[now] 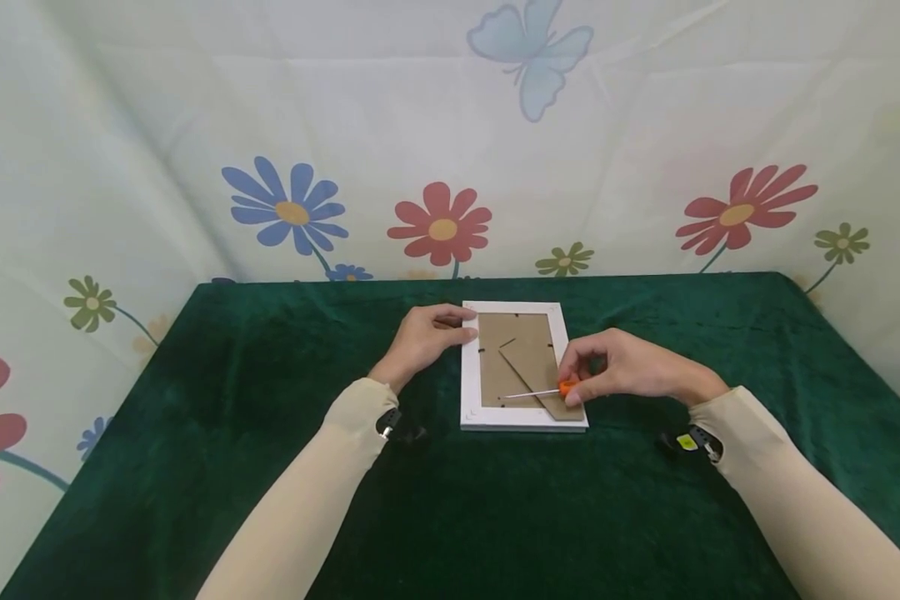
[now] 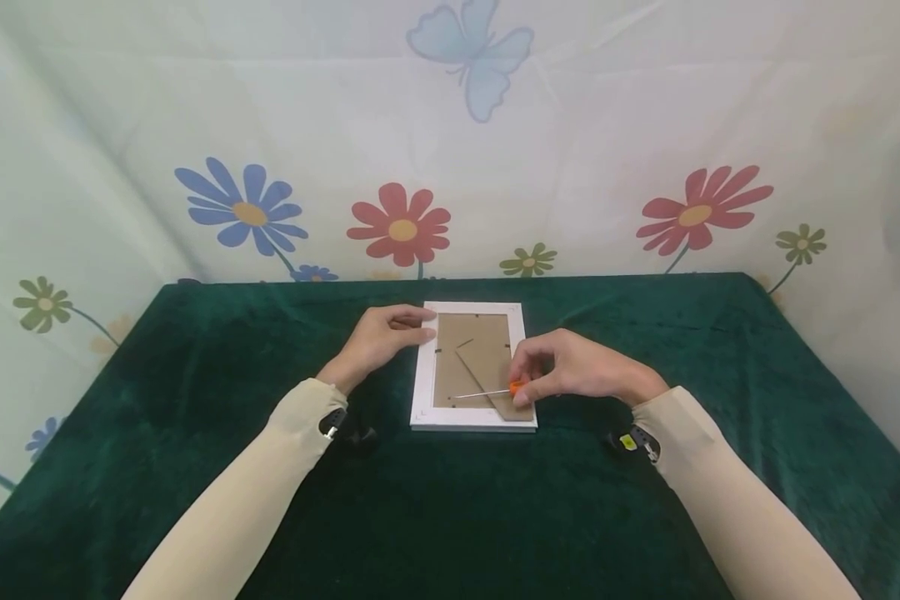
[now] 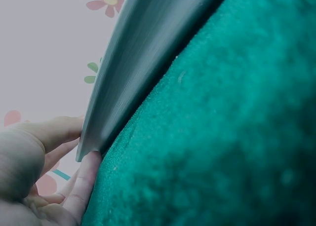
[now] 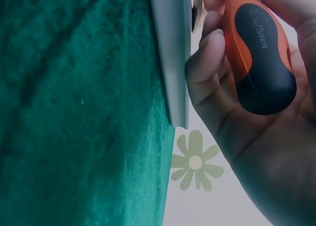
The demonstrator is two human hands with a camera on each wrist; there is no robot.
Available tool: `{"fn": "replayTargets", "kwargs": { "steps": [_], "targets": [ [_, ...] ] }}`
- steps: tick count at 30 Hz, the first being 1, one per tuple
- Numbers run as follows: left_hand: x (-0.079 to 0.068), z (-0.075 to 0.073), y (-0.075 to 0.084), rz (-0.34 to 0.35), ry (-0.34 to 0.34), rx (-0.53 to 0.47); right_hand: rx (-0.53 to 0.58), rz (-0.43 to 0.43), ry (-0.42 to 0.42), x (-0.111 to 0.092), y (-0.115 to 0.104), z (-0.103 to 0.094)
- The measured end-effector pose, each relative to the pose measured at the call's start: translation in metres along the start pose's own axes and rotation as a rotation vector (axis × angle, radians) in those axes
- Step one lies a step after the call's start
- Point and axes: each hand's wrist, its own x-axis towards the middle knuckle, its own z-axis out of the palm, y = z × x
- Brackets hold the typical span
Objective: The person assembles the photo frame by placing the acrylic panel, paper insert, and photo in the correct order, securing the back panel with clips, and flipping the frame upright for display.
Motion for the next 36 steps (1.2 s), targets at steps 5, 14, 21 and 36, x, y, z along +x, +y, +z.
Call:
{"fn": "replayTargets", "kwargs": {
  "steps": [5, 14, 21, 36],
  "targets": [
    [0.0001, 0.0000, -0.0008, 0.001, 0.003, -0.001, 0.005, -0.017, -0.019, -0.0017, 0.0012, -0.0015],
    [-0.0007, -0.0014, 0.0010, 0.003, 0.001, 0.003, 0.004, -0.020, -0.020, -0.0011, 0.0022, -0.0014],
    [-0.0006, -0.0006, 0.0010, -0.002, 0.001, 0.008, 0.004, -0.004, -0.012, -0.0019, 0.0003, 0.0005],
    [0.0003, -0.0006, -0.0002, 0.004, 0.000, 0.005, -0.074, -0.069, 0.029, -0.0015, -0.0041, 0.0034]
  ]
}}
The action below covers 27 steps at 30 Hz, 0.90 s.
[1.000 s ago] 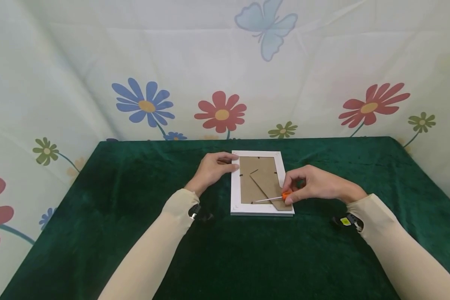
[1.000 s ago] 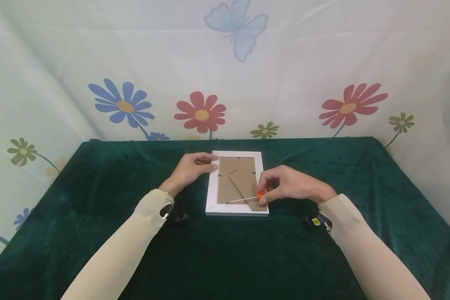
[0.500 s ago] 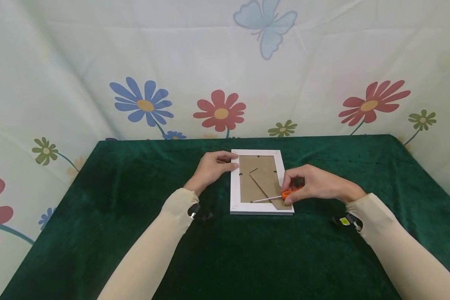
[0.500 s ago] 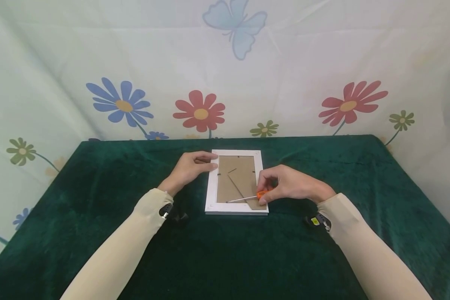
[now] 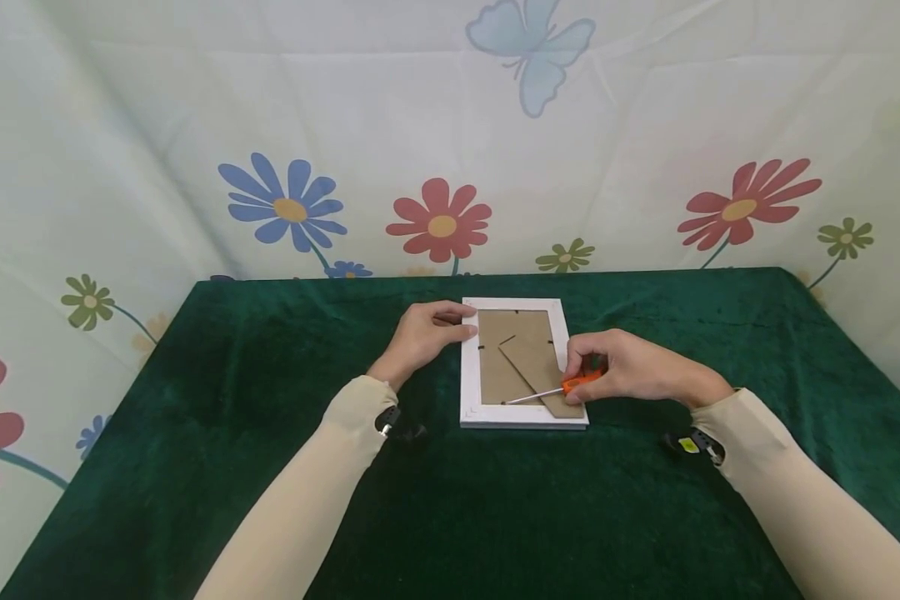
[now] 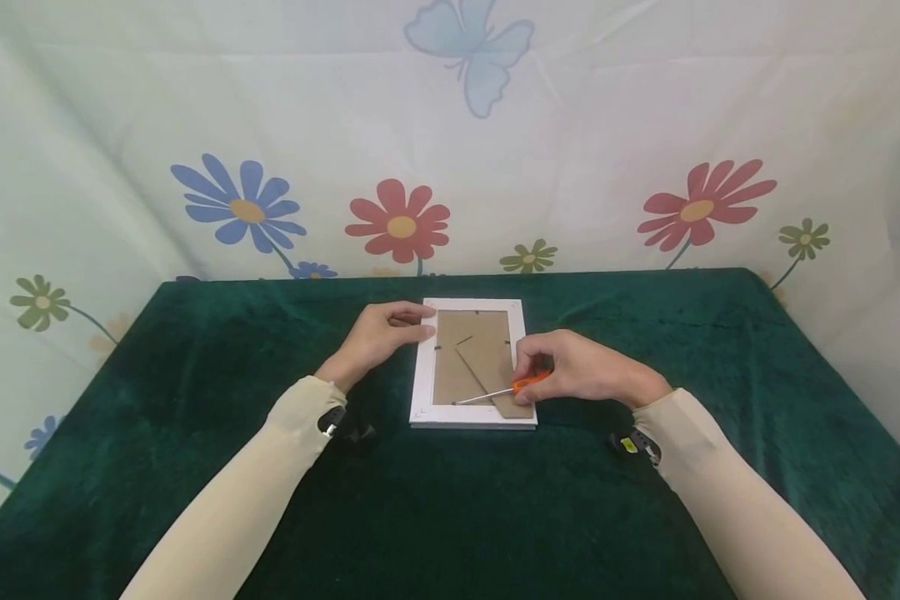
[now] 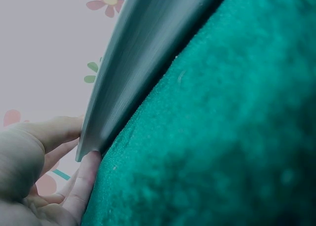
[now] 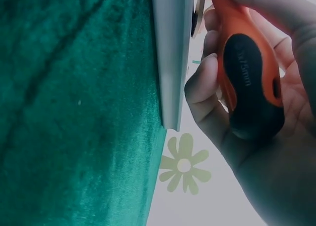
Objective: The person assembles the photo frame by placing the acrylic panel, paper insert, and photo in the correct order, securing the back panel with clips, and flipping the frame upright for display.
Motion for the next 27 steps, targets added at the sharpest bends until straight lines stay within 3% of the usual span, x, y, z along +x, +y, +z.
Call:
{"fn": "replayTargets", "kwargs": {
  "steps": [27],
  "targets": [
    [-0.0024, -0.0021, 0.0030, -0.013, -0.028, -0.011, -0.075, -0.042, 0.035, 0.0027, -0.0019, 0.0023]
  ]
}}
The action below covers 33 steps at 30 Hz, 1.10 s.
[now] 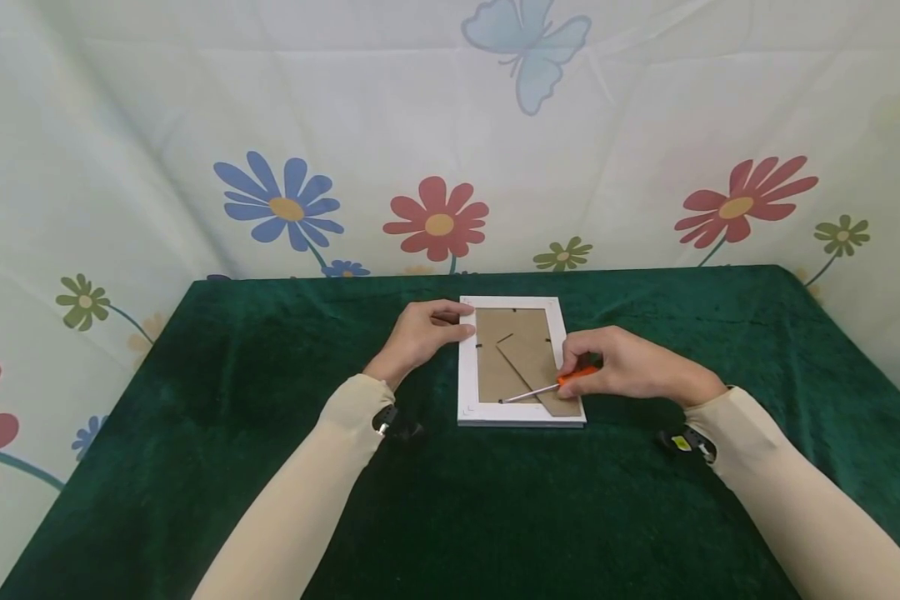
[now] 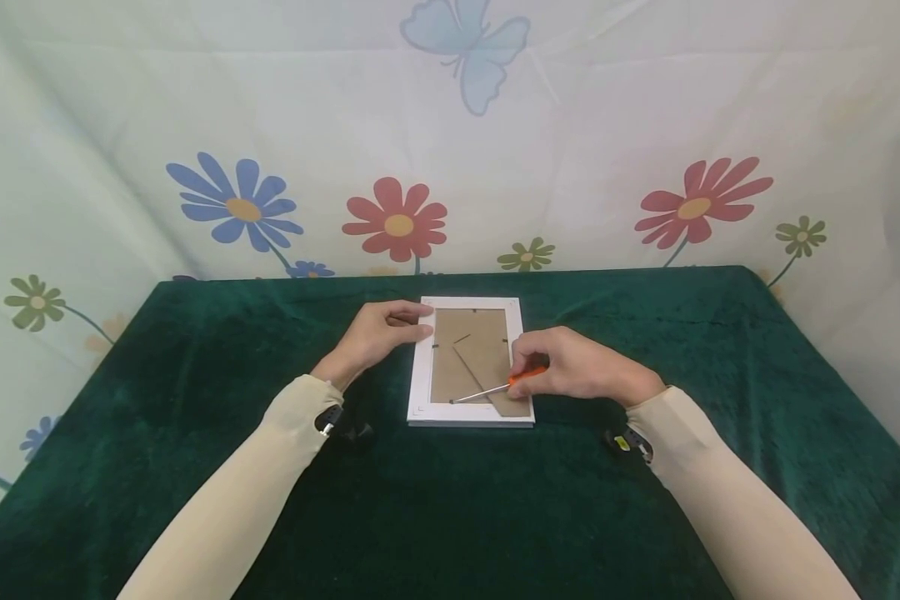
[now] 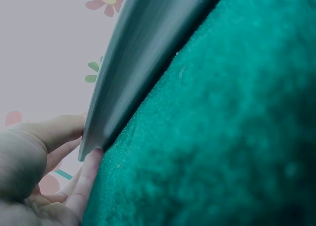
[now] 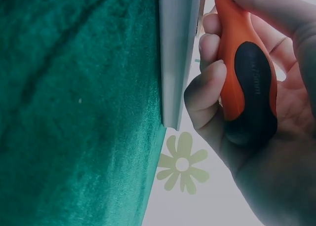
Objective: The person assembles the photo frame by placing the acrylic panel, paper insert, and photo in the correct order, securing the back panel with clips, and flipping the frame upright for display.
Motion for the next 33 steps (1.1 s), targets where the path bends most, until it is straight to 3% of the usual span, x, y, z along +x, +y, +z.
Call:
{"fn": "replayTargets", "kwargs": {
  "steps": [24, 33],
  "targets": [
    [0.0019, -0.0017, 0.0006, -0.001, -0.001, 0.008, 0.019, 0.090, -0.025, 0.0023, -0.0045, -0.0015],
    [0.0001, 0.0000, 0.0010, -0.009, 0.001, 0.006, 0.043, 0.080, -0.036, 0.0004, -0.0008, 0.0004]
  ]
}}
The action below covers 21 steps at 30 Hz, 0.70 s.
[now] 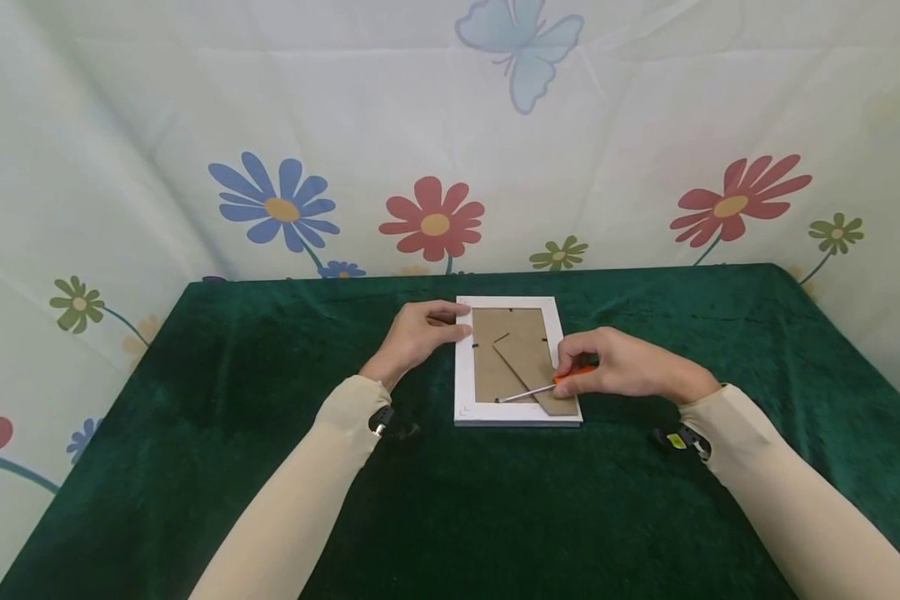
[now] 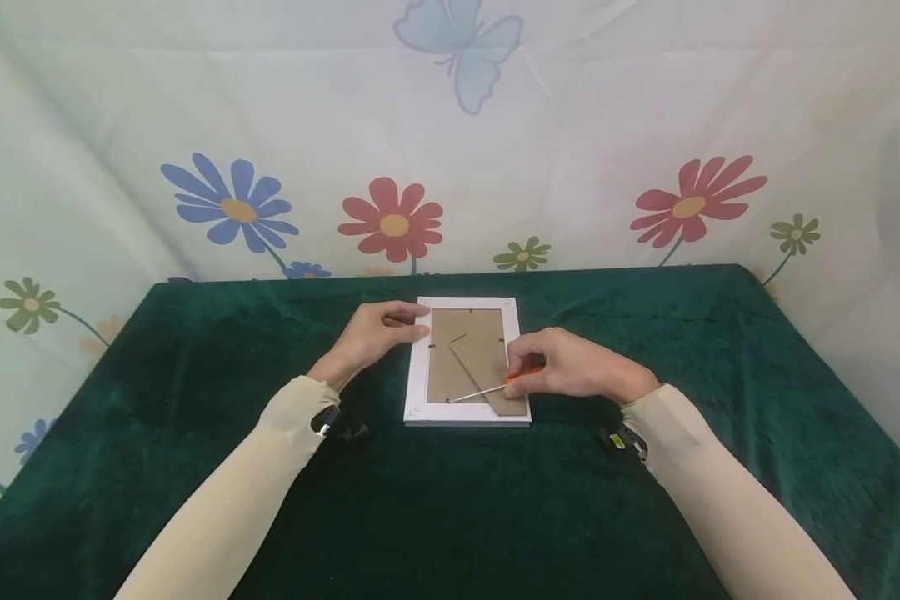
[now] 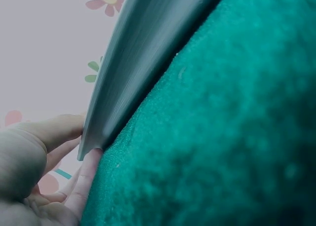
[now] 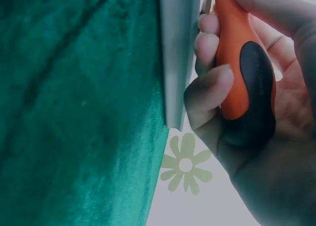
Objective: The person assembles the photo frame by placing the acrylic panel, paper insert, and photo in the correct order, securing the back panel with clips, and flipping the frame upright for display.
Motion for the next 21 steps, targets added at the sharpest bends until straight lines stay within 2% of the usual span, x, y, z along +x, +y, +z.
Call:
{"fn": "replayTargets", "kwargs": {
  "steps": [9, 21],
  "targets": [
    [-0.001, 0.000, -0.002, 0.008, 0.002, 0.004, 0.029, -0.003, 0.012, 0.000, 0.010, 0.000],
    [0.001, 0.000, -0.001, 0.015, 0.002, 0.005, 0.036, -0.005, 0.019, 0.000, 0.012, 0.000]
  ]
}}
